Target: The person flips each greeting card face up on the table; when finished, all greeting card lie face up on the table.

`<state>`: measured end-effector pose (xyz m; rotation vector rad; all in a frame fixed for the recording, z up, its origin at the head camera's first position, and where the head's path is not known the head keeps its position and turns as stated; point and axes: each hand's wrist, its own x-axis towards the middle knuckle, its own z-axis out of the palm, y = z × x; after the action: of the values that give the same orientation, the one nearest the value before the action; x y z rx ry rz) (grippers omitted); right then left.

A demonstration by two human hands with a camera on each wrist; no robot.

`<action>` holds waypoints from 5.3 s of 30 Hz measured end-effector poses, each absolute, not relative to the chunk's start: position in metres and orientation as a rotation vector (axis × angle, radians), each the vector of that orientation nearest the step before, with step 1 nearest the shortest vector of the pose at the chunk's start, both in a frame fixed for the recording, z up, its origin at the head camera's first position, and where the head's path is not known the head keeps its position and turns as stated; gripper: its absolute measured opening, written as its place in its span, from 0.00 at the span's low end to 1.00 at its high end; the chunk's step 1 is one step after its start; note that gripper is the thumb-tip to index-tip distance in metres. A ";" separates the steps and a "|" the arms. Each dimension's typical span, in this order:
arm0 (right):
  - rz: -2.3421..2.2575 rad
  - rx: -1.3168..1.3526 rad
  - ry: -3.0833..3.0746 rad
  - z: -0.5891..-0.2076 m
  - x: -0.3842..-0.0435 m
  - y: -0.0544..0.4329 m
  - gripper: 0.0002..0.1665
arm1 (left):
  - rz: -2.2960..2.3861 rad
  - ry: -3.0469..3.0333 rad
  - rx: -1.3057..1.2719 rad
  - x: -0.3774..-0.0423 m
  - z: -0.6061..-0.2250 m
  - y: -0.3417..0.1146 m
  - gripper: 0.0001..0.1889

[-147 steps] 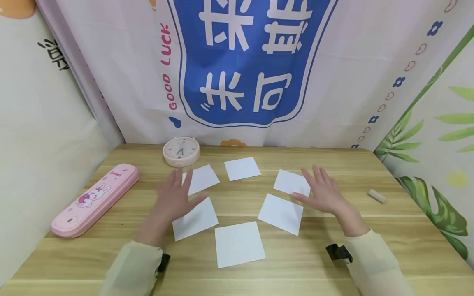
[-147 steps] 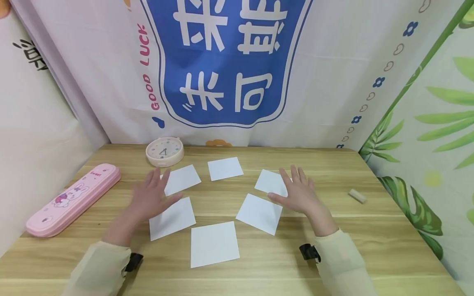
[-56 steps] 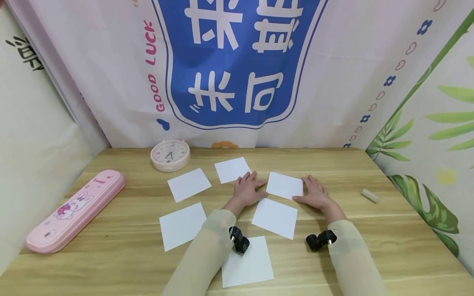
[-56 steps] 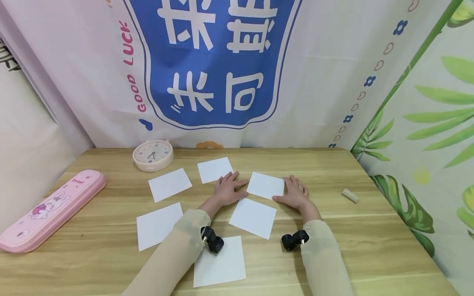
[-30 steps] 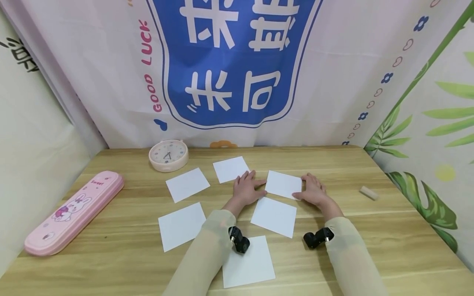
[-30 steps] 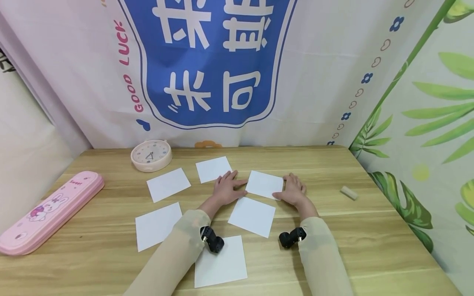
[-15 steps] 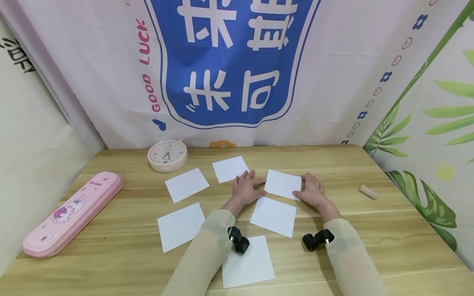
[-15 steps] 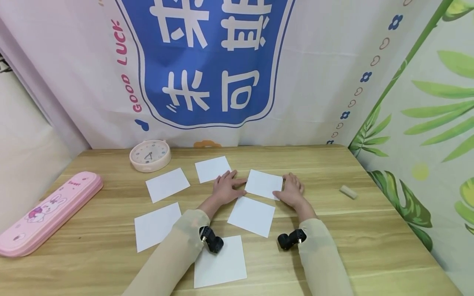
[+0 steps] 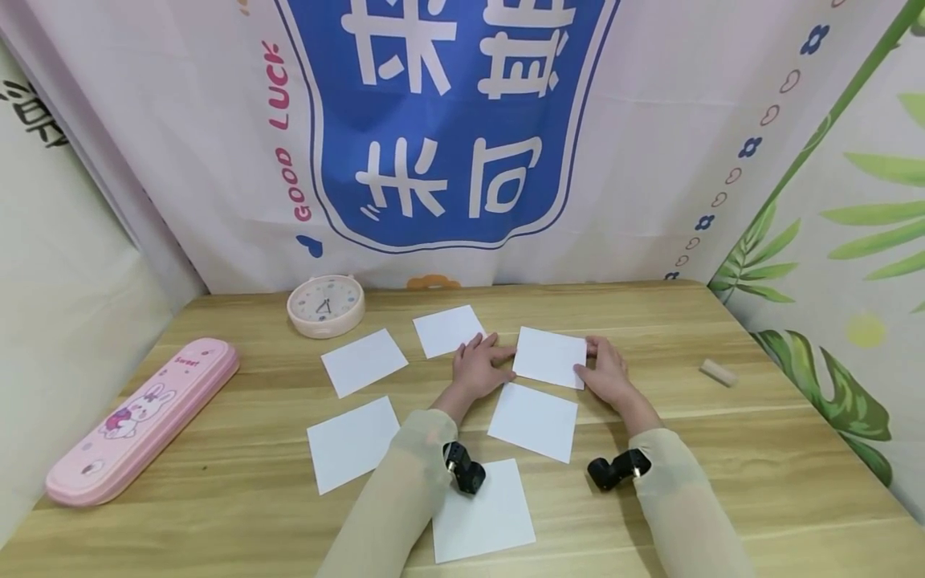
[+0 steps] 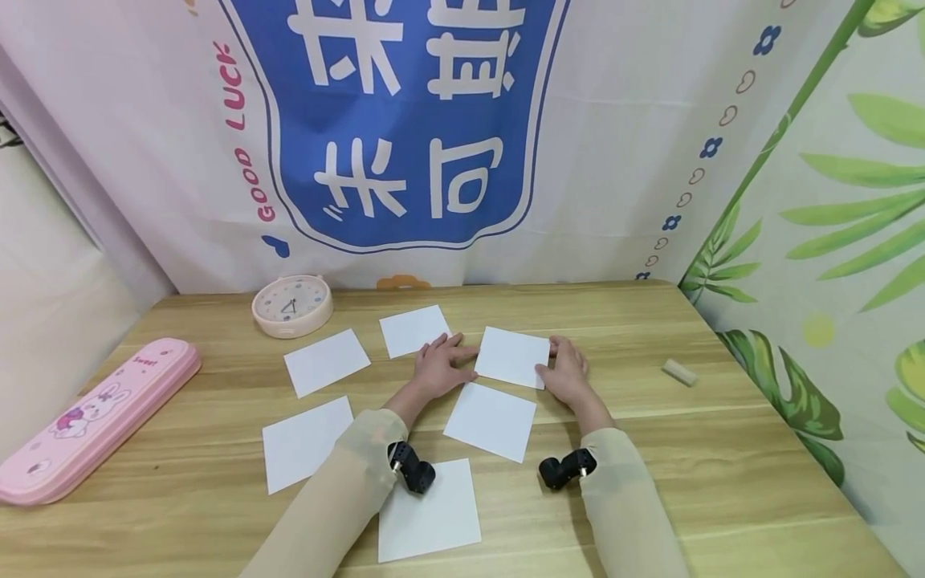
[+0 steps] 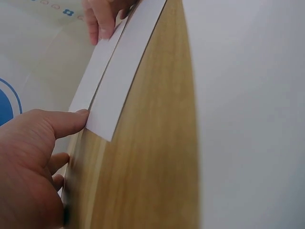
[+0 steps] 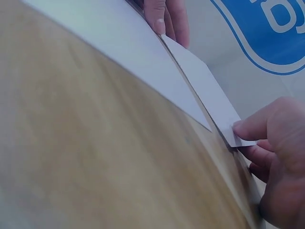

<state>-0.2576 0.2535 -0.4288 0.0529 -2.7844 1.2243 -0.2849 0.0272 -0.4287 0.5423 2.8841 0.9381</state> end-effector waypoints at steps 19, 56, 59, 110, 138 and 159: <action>1.352 0.074 -2.603 -0.436 -0.261 0.252 0.29 | 0.977 2.936 0.593 -0.283 -0.431 0.026 0.21; 1.611 -0.096 -2.294 -0.414 -0.255 0.247 0.12 | 1.394 2.846 0.513 -0.283 -0.425 0.033 0.11; 1.625 -0.066 -2.225 -0.414 -0.256 0.247 0.10 | 1.456 2.835 0.501 -0.283 -0.425 0.033 0.09; 1.757 -0.040 -2.703 -0.405 -0.239 0.228 0.49 | 1.694 2.537 0.032 -0.271 -0.409 0.036 0.39; 1.625 0.263 -2.880 -0.408 -0.231 0.261 0.36 | 1.121 2.490 0.548 -0.263 -0.400 0.015 0.34; 1.710 0.048 -2.618 -0.409 -0.240 0.250 0.32 | 1.132 2.676 0.596 -0.272 -0.404 0.045 0.16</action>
<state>-0.2398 0.2496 -0.4089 0.0482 -2.6184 1.7097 -0.2717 0.0452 -0.4044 0.5959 2.6761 1.1325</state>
